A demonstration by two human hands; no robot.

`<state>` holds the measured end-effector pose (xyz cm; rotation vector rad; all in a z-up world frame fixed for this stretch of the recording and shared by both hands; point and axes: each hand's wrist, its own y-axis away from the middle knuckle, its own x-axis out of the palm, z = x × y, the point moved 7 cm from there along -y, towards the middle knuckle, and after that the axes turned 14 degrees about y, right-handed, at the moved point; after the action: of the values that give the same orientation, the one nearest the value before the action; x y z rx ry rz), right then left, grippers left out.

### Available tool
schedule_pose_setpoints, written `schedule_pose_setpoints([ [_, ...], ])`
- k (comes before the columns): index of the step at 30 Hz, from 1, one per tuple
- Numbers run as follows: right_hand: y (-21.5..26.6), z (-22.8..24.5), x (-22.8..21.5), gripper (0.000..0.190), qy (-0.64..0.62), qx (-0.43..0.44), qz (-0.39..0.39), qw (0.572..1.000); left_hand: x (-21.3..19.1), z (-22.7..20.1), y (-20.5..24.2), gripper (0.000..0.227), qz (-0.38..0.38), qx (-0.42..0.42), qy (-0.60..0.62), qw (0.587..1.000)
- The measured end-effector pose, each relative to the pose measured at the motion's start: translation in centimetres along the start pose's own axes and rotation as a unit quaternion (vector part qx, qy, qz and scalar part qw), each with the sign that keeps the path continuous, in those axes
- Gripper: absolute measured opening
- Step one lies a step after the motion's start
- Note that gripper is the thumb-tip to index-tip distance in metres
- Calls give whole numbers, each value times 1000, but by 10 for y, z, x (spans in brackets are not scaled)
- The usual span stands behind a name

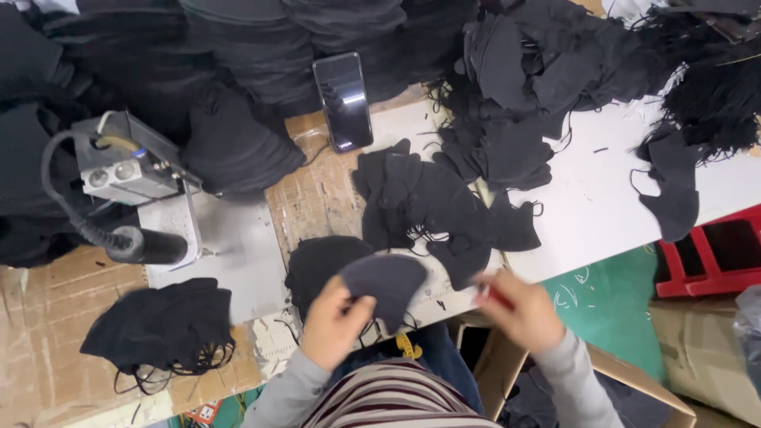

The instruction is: Trimming excess threads and inspecting black fabric face masks at a production workbench.

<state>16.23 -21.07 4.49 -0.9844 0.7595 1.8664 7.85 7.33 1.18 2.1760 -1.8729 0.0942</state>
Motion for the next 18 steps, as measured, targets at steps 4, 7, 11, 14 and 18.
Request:
schedule_pose_setpoints([
  [4,-73,-78,42,35,-28,83,-167,982,-93,109,-4,24,-157,25,-264,951],
  [7,-125,-84,52,49,95,120,-233,960,-110,116,-8,33,-214,29,-440,871],
  [11,-156,-112,79,61,134,229,-159,951,-103,49,4,55,-294,34,-281,913],
  [14,-158,-127,87,48,139,225,-164,950,-91,9,11,49,-265,158,-328,893],
  [18,-161,-124,82,38,121,214,-179,953,-55,-22,-3,30,-204,225,-308,901],
])
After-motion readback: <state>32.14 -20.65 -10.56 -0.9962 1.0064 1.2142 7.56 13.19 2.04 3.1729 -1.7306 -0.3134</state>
